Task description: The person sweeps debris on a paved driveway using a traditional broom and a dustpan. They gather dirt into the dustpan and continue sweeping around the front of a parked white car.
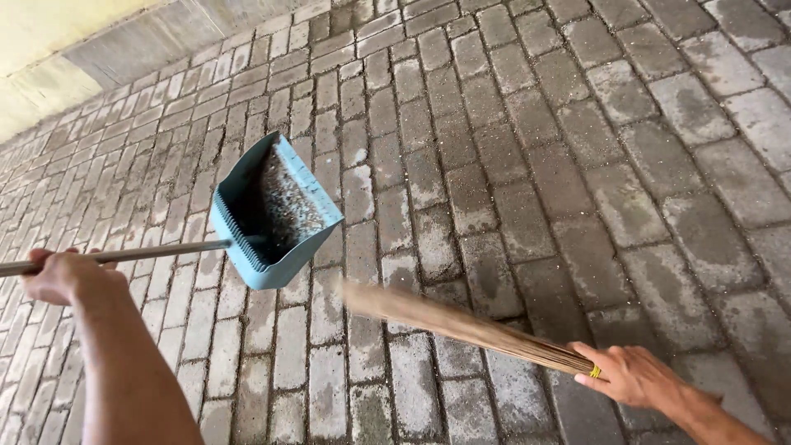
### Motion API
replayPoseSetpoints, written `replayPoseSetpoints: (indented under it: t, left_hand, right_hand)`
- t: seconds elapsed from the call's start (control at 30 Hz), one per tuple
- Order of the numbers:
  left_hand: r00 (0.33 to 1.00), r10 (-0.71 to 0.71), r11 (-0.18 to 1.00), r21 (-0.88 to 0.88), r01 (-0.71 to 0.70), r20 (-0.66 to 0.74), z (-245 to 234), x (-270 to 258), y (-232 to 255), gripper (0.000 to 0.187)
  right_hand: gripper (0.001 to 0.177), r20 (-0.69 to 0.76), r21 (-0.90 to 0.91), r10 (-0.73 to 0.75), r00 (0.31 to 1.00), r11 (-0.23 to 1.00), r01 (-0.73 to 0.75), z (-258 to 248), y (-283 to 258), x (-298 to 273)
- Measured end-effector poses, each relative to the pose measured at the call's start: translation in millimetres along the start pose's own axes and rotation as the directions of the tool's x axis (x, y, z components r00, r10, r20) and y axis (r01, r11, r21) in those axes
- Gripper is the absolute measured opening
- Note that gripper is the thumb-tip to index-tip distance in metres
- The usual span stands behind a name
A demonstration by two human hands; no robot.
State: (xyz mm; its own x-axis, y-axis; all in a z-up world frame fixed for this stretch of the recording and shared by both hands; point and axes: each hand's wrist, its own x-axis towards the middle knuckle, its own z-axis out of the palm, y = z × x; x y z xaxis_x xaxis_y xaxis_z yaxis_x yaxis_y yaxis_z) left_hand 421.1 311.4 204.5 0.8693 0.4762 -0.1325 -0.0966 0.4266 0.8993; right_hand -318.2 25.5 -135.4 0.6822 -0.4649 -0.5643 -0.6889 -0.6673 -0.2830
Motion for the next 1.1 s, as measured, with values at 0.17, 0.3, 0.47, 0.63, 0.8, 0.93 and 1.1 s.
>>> replayPoseSetpoints:
  t: [0.17,0.3,0.47,0.63,0.8,0.93,1.1]
  left_hand:
    - [0.999,0.046,0.999,0.009,-0.046,0.003,-8.8,-6.3,16.7,0.033]
    - [0.997,0.065,0.988,0.141,-0.059,-0.034,-16.3,-4.0,17.1,0.04]
    - [0.999,-0.028,0.996,0.085,0.032,-0.039,-19.8,-11.3,18.6,0.041]
    - [0.998,-0.031,0.99,0.137,0.039,-0.058,-20.1,56.3,-4.8,0.033]
    - [0.996,-0.085,0.968,0.233,0.09,-0.032,-23.3,85.8,-23.0,0.012]
    - [0.999,-0.037,0.971,0.237,0.033,0.013,-34.3,49.3,-26.6,0.014]
    - [0.999,0.004,0.987,0.163,-0.011,0.043,-29.6,-46.2,-32.1,0.026]
  right_hand:
    - [0.035,-0.139,-0.275,0.166,0.976,0.941,-0.199,-62.8,64.1,31.0]
    - [0.051,-0.264,0.009,0.412,0.872,0.905,-0.425,-131.1,84.8,35.6]
    - [0.048,-0.279,0.291,0.397,0.875,0.903,-0.317,-125.2,62.1,10.3]
    - [0.055,-0.147,0.122,0.143,0.979,0.985,-0.126,-32.3,56.5,-1.5]
    - [0.055,0.01,-0.167,0.289,0.957,0.944,-0.283,-68.1,102.2,-12.0]
    - [0.063,-0.303,0.06,0.556,0.774,0.822,-0.567,-143.7,107.0,-16.1]
    - [0.081,-0.387,0.285,0.604,0.697,0.797,-0.533,-144.6,93.1,-51.8]
